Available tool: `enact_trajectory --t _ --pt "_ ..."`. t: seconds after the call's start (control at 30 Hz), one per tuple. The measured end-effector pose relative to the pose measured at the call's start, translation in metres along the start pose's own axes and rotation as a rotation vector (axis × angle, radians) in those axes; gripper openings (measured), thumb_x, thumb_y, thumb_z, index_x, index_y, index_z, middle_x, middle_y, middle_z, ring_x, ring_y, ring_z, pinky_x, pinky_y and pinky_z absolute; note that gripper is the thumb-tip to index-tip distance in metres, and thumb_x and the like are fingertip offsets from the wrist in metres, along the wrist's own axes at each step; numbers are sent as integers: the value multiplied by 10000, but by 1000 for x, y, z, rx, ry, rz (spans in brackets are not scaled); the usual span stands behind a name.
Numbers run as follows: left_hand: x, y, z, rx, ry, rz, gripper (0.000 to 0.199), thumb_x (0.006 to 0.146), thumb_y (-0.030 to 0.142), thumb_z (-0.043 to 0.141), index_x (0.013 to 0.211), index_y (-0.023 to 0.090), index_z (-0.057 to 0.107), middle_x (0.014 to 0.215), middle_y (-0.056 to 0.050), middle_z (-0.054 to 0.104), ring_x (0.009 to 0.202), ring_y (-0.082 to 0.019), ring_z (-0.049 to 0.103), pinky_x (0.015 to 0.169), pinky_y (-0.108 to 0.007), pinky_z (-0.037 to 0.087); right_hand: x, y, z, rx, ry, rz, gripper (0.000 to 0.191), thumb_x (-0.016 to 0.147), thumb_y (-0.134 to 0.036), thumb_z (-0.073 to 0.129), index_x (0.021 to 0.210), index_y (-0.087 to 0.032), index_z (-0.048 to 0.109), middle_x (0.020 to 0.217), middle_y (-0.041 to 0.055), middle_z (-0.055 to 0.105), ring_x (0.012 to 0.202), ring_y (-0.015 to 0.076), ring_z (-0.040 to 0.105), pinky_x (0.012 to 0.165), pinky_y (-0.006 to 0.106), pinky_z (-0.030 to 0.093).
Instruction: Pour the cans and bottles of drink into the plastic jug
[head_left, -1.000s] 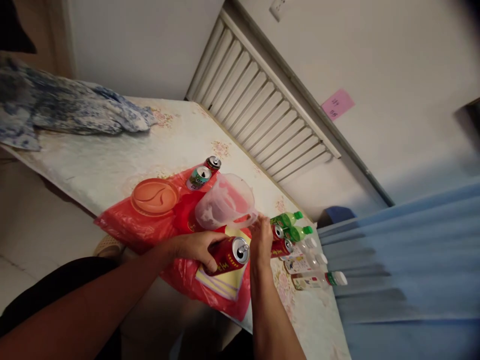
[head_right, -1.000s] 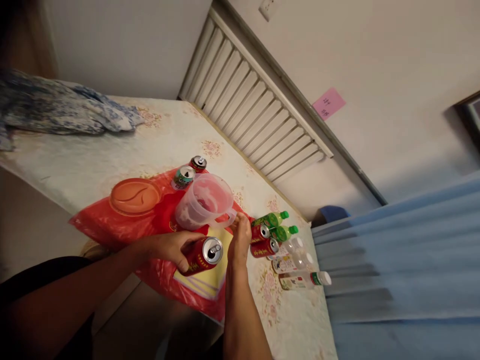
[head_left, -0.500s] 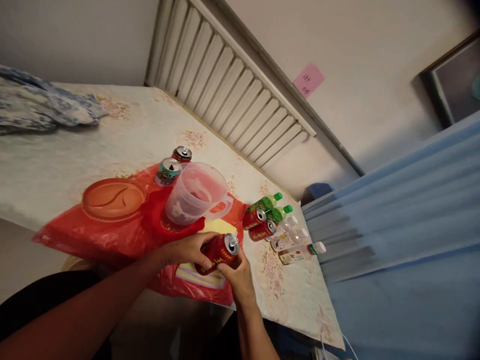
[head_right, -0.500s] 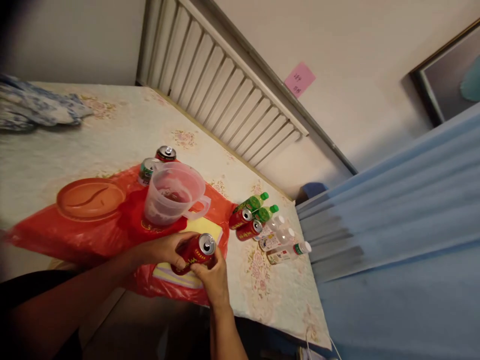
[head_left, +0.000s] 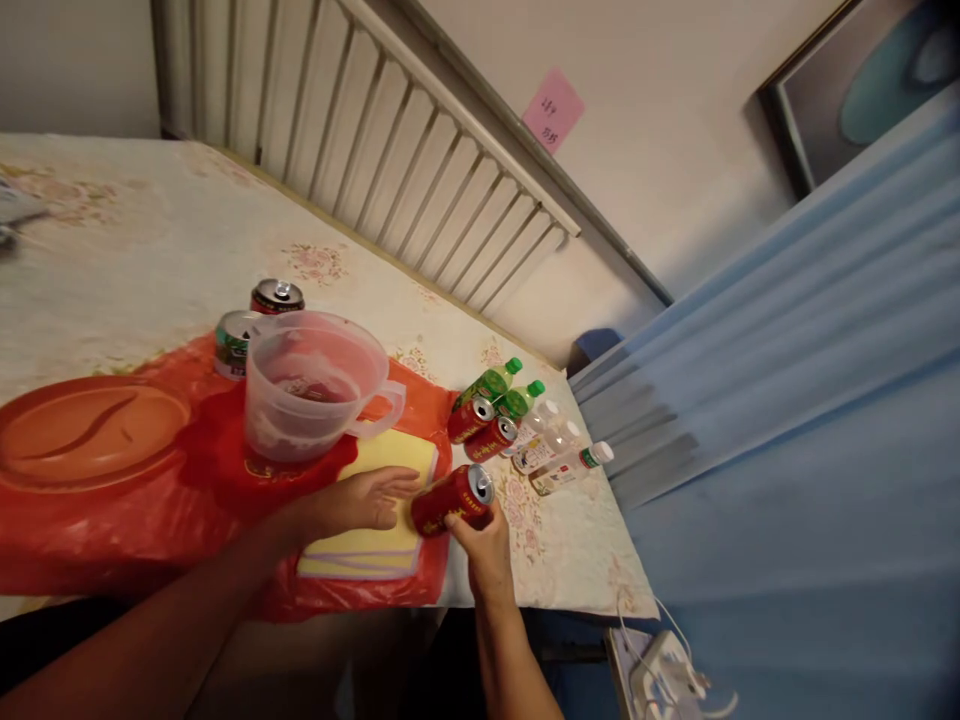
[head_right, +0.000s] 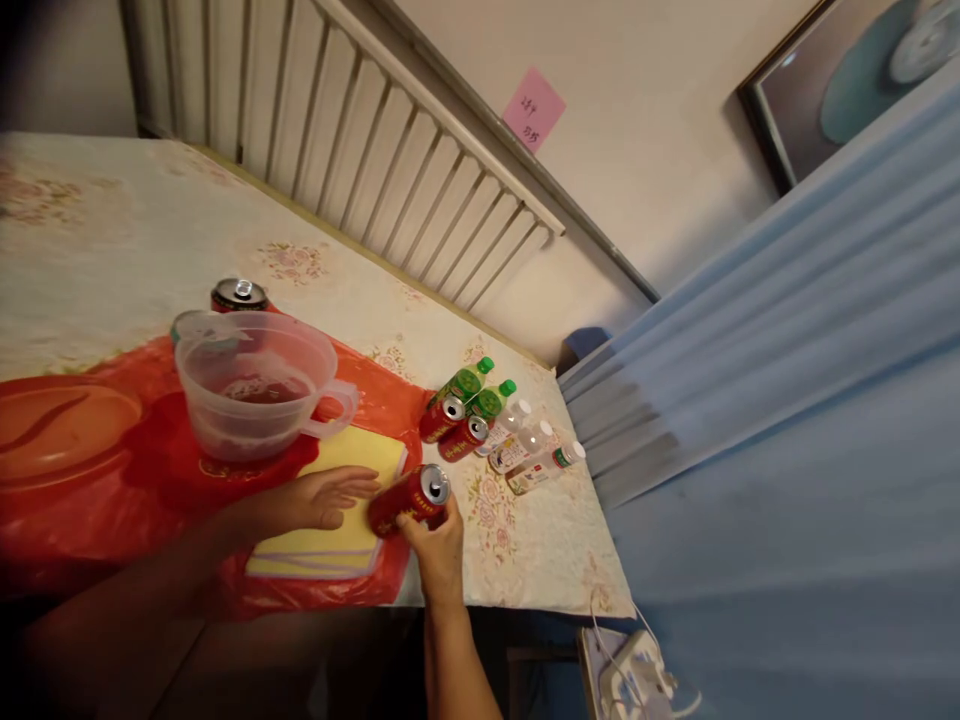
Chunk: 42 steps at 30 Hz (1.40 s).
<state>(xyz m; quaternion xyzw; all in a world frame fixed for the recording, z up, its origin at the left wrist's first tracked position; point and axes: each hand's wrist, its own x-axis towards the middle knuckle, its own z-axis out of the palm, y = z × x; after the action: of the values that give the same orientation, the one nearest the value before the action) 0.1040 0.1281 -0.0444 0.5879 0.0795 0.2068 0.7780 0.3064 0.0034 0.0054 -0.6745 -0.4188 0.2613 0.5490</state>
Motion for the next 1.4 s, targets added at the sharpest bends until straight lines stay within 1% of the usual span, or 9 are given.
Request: enact_trajectory --t 0.07,0.2,0.3,0.4,0.53,0.77,1.0,1.17,1.4 --pt "-3 -1 -7 -17 -9 -35 670 837 421 714 1405 192 443 1450 -132 538 1367 -305 464 1136 -426 350 14 10 -20 -13 76 -3 435 592 -287 825 983 -174 674 885 24 742 789 201 679 756 313 548" --pt "-7 -2 -15 -38 -14 -57 635 859 444 686 1411 230 458 1405 -125 577 1316 -288 524 1115 -426 391 44 33 -54 -52 254 10 507 552 -313 826 1007 -164 660 859 16 727 758 196 658 727 317 535" --pt "-7 -3 -15 -26 -11 -79 643 854 459 684 1414 230 467 1390 -129 586 1311 -292 529 1112 -431 399 64 47 -71 -85 362 14 519 541 -322 814 1009 -163 656 843 11 715 742 192 643 702 307 521" --pt "-6 -4 -15 -9 -15 -115 710 826 506 695 1428 220 451 1383 -144 591 1303 -301 533 1107 -442 403 82 55 -79 -117 430 -12 491 533 -342 809 963 -161 658 828 10 704 724 188 626 683 303 508" --pt "-3 -6 -18 23 -27 -124 801 785 549 716 1443 194 428 1403 -172 573 1303 -317 530 1096 -440 409 103 64 -82 -126 451 -67 486 529 -336 803 955 -156 654 848 16 699 741 190 616 704 310 505" --pt "0 -12 -21 43 -59 -126 806 797 569 688 1466 212 414 1418 -156 571 1324 -337 508 1099 -438 407 126 82 -80 -112 445 -55 542 546 -349 800 1021 -146 638 885 40 710 764 197 620 705 316 511" --pt "0 -18 -23 51 -72 -130 828 788 603 681 1474 224 411 1419 -162 570 1325 -344 508 1101 -459 408 119 92 -69 -132 455 -71 555 581 -382 768 1066 -151 625 917 54 714 780 201 633 732 325 520" --pt "-2 -22 -25 28 -55 -147 856 765 616 701 1470 224 414 1430 -166 559 1336 -353 500 1105 -468 404 113 101 -60 -272 515 -145 433 574 -362 768 928 -158 625 908 67 681 804 211 604 769 339 502" --pt "-4 -19 -23 42 -41 -146 817 779 608 694 1464 244 434 1417 -146 578 1330 -342 511 1104 -457 407 117 109 -61 -311 556 -167 417 555 -372 775 874 -167 602 922 70 664 837 216 569 804 355 485"
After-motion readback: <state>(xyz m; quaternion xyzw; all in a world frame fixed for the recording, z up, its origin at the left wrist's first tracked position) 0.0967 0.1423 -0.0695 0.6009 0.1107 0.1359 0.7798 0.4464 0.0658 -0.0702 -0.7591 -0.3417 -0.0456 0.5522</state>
